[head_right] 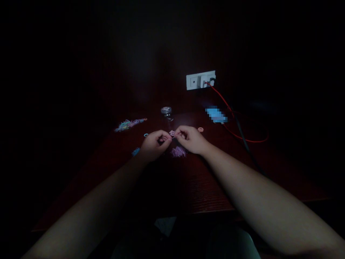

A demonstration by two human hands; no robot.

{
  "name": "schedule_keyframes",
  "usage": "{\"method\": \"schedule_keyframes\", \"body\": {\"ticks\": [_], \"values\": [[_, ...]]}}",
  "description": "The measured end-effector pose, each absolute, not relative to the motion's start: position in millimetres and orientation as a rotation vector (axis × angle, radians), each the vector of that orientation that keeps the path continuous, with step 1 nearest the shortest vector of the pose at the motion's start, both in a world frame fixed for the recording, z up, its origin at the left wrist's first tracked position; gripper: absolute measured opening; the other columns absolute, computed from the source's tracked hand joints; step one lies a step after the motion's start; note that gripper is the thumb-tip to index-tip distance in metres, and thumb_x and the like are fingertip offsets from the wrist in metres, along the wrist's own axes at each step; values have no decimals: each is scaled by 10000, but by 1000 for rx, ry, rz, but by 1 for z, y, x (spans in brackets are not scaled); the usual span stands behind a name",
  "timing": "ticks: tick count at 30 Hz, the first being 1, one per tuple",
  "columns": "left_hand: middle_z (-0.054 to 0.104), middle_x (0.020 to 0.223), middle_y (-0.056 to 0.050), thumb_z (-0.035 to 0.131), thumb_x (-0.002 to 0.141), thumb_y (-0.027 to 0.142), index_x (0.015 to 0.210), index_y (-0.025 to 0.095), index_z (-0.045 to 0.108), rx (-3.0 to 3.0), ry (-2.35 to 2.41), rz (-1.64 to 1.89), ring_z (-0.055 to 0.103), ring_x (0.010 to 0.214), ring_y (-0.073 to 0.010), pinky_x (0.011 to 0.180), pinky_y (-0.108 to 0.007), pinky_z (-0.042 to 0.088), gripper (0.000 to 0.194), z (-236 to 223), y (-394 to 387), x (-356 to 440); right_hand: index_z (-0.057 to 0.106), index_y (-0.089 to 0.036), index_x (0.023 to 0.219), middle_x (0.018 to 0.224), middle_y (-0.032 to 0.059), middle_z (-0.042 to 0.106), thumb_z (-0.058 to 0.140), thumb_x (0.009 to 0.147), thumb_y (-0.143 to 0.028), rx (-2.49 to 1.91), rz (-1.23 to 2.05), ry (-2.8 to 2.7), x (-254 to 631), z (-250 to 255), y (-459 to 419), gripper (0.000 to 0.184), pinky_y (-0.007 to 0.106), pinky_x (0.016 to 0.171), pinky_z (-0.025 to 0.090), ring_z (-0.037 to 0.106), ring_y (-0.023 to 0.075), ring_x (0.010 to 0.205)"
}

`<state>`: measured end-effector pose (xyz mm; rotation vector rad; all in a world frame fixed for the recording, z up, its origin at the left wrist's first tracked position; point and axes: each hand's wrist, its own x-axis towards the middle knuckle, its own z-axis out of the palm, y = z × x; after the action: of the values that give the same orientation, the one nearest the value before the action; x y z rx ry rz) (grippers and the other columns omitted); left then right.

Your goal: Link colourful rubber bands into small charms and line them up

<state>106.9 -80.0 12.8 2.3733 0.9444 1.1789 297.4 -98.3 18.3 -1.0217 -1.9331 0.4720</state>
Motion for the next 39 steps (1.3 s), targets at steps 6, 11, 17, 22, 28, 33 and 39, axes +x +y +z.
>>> {"method": "schedule_keyframes", "body": {"ticks": [6,11,17,22,28,33,39], "values": [[682,818,-21,577,821,245,821,177,637,2368,949,1184,607,723,-123,704,-248,493,91,14,-80,107,613,-141,818,625,-11,511,558,816,-257,-1001,539,-1906,298,16,-97,128,234,509,334,409,94,535],[678,799,-18,579,820,244,812,182,638,2372,939,1168,605,725,-128,688,-251,490,86,13,-80,107,594,-149,811,623,-19,499,574,803,-248,-984,545,-1882,298,17,-96,101,228,496,328,408,90,528],[674,791,-15,580,820,240,810,185,638,2379,927,1165,595,719,-124,678,-248,481,81,11,-80,107,591,-150,816,606,-21,488,575,805,-257,-991,547,-1880,299,15,-95,108,234,491,325,404,94,517],[675,821,-21,574,826,245,829,173,629,2335,936,1181,594,714,-112,685,-237,481,91,12,-79,106,602,-145,811,649,-3,519,567,816,-257,-991,514,-1892,299,16,-95,118,236,516,344,419,98,550],[679,834,-33,568,835,255,847,162,632,2300,973,1180,600,724,-117,681,-236,483,114,12,-77,105,607,-143,816,658,3,529,562,824,-263,-996,511,-1897,300,17,-96,129,241,539,360,431,103,563],[678,837,-34,565,838,258,854,155,632,2288,971,1185,603,733,-117,683,-231,482,124,13,-78,105,605,-144,811,653,2,526,557,827,-274,-998,507,-1899,300,17,-96,140,238,535,357,425,105,561],[689,872,-36,562,837,233,888,159,640,2286,966,1191,615,756,-121,699,-236,491,119,11,-77,105,609,-140,811,685,19,557,546,837,-276,-1018,503,-1912,300,17,-95,152,246,563,375,460,117,593]]}}
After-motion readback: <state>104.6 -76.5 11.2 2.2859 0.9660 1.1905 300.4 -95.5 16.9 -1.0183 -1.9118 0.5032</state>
